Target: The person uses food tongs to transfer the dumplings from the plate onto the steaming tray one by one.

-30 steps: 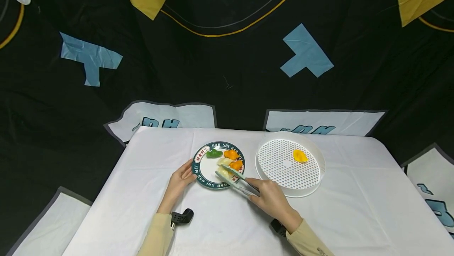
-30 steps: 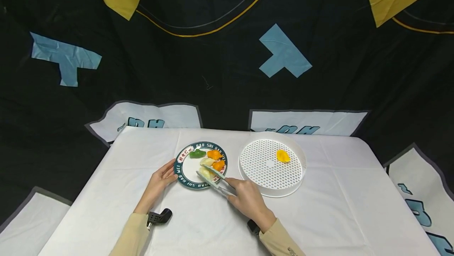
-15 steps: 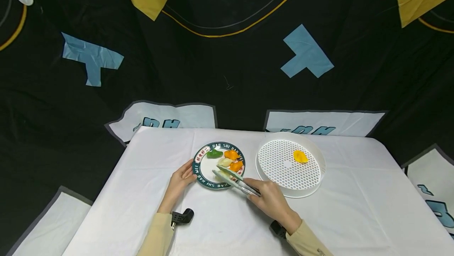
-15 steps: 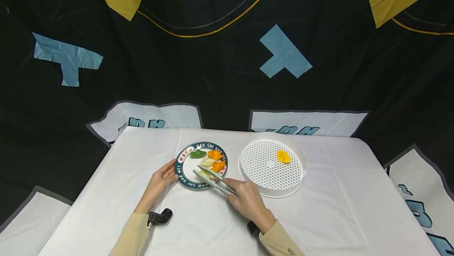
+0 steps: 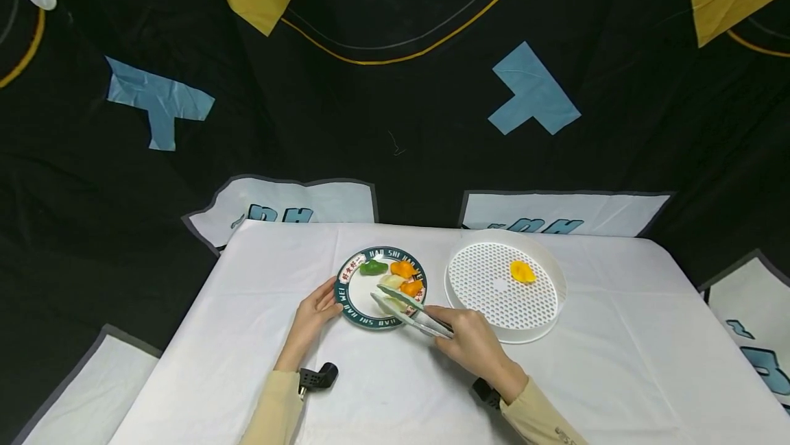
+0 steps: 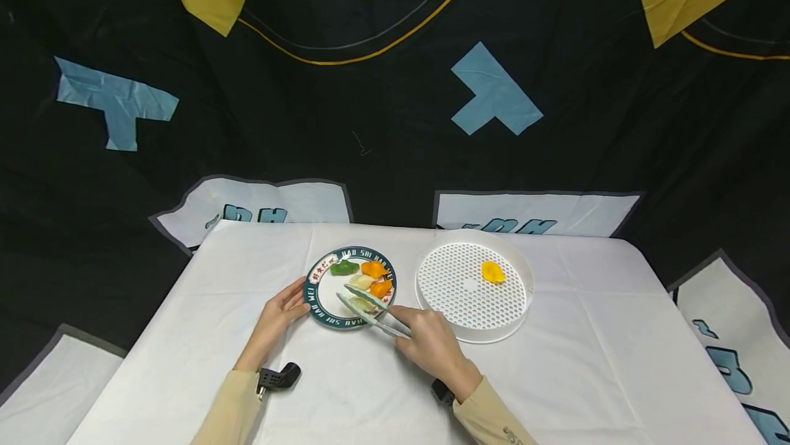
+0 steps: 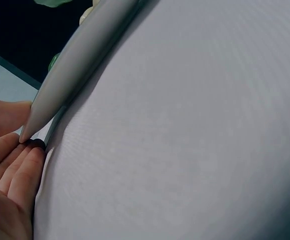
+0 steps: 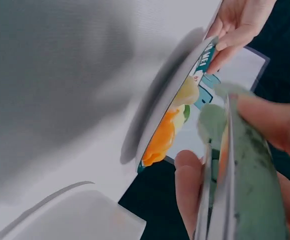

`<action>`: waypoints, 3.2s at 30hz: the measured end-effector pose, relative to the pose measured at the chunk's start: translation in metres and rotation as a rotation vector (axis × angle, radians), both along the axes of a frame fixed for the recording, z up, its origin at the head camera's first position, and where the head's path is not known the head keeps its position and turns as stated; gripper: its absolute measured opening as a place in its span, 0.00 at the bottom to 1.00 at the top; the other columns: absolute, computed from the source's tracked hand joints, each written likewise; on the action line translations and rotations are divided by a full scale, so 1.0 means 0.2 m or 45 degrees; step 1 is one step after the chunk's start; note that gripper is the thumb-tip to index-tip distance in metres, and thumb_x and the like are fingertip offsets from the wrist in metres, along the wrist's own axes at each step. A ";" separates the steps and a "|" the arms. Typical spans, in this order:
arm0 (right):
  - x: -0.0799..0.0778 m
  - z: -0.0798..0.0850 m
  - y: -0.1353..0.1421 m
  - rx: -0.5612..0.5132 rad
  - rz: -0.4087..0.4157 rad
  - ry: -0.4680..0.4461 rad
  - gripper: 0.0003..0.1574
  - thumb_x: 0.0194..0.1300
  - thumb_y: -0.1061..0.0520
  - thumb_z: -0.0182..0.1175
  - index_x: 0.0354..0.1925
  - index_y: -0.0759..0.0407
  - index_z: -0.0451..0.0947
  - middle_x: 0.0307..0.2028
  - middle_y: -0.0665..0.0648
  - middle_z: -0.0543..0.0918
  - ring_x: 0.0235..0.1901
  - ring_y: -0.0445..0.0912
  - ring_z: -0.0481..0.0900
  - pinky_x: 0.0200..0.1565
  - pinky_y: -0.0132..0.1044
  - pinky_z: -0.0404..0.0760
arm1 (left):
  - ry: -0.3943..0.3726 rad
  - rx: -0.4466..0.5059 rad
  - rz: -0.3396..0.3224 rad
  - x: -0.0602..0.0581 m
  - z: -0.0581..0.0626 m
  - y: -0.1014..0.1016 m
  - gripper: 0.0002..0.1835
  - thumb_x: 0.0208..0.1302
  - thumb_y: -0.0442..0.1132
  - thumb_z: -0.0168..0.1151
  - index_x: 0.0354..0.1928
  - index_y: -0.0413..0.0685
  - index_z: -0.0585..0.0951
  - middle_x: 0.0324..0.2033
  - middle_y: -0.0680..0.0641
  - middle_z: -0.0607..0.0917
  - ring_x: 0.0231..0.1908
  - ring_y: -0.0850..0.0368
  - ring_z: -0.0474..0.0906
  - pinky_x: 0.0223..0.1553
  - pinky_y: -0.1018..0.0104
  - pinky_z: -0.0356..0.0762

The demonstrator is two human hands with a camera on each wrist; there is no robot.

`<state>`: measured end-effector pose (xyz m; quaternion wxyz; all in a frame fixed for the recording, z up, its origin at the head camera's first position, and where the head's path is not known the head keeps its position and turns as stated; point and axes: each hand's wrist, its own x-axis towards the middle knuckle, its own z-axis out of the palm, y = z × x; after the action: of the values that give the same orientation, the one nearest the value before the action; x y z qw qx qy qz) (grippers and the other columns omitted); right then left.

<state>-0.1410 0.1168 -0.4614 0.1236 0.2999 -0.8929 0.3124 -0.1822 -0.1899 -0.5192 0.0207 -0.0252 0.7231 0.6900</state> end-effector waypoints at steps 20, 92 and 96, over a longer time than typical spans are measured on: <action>-0.04 -0.02 0.01 0.157 -0.022 -0.088 0.30 0.43 0.59 0.73 0.49 0.62 0.83 0.43 0.58 0.86 0.40 0.48 0.84 0.41 0.41 0.85 | 0.002 -0.019 -0.008 0.00 0.00 0.00 0.34 0.60 0.23 0.56 0.69 0.33 0.60 0.67 0.32 0.61 0.66 0.42 0.61 0.60 0.72 0.68; -0.18 0.09 0.69 0.044 -0.358 0.084 0.26 0.43 0.69 0.70 0.46 0.68 0.83 0.28 0.66 0.85 0.11 0.34 0.52 0.11 0.27 0.58 | 0.023 0.000 -0.008 0.01 0.02 0.00 0.34 0.60 0.22 0.56 0.69 0.31 0.60 0.67 0.30 0.61 0.66 0.40 0.60 0.61 0.70 0.67; -0.20 0.07 0.72 0.041 -0.384 0.041 0.26 0.44 0.69 0.71 0.47 0.69 0.82 0.30 0.68 0.84 0.11 0.35 0.52 0.11 0.28 0.59 | 0.018 -0.006 -0.006 0.01 0.02 0.00 0.34 0.60 0.22 0.56 0.69 0.31 0.60 0.67 0.30 0.61 0.66 0.40 0.60 0.61 0.70 0.68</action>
<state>-0.1818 0.2614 -0.4482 0.1786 0.1691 -0.9306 0.2712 -0.1810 -0.1892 -0.5161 0.0171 -0.0188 0.7249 0.6884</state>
